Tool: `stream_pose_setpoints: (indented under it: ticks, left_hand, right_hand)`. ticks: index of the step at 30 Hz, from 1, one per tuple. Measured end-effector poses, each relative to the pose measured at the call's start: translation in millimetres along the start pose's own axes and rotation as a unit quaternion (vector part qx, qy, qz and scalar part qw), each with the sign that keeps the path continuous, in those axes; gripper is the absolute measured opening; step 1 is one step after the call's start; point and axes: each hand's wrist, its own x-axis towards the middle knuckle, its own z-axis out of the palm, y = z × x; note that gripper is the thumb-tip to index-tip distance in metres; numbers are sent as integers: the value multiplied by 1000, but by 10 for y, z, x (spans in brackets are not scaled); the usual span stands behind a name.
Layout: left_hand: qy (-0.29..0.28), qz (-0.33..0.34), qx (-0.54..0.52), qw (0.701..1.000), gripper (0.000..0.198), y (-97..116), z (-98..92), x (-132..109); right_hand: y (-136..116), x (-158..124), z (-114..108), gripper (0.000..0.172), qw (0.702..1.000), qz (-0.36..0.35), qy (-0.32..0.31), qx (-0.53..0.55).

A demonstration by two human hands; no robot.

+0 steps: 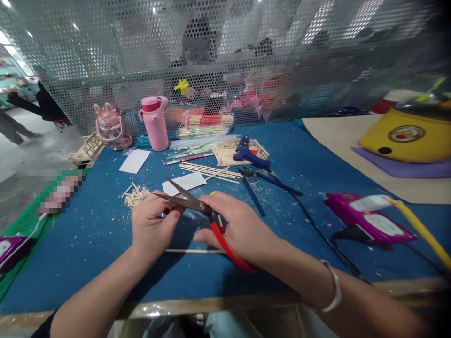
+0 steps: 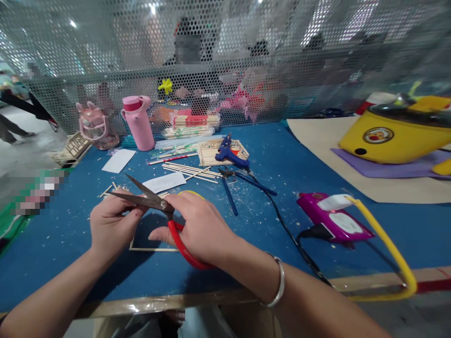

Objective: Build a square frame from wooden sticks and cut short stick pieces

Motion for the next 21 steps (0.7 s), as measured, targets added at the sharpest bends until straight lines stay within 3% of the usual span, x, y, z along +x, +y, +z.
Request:
stream_pose_setpoints:
  ticks: [12,17,21]
  left_hand:
    - [9,-20,-26,999,2,-9,3,-9]
    - [-8,-160,-80,984,13,24,7,9]
    - [-9,-273,-172,946,27,7,47,22]
  right_hand:
    - [32,-22,57,33,1000,8,-3,14]
    - [133,50,-64,42,998,55,42,6]
    - [376,145,-267,35,977,176,79,-95]
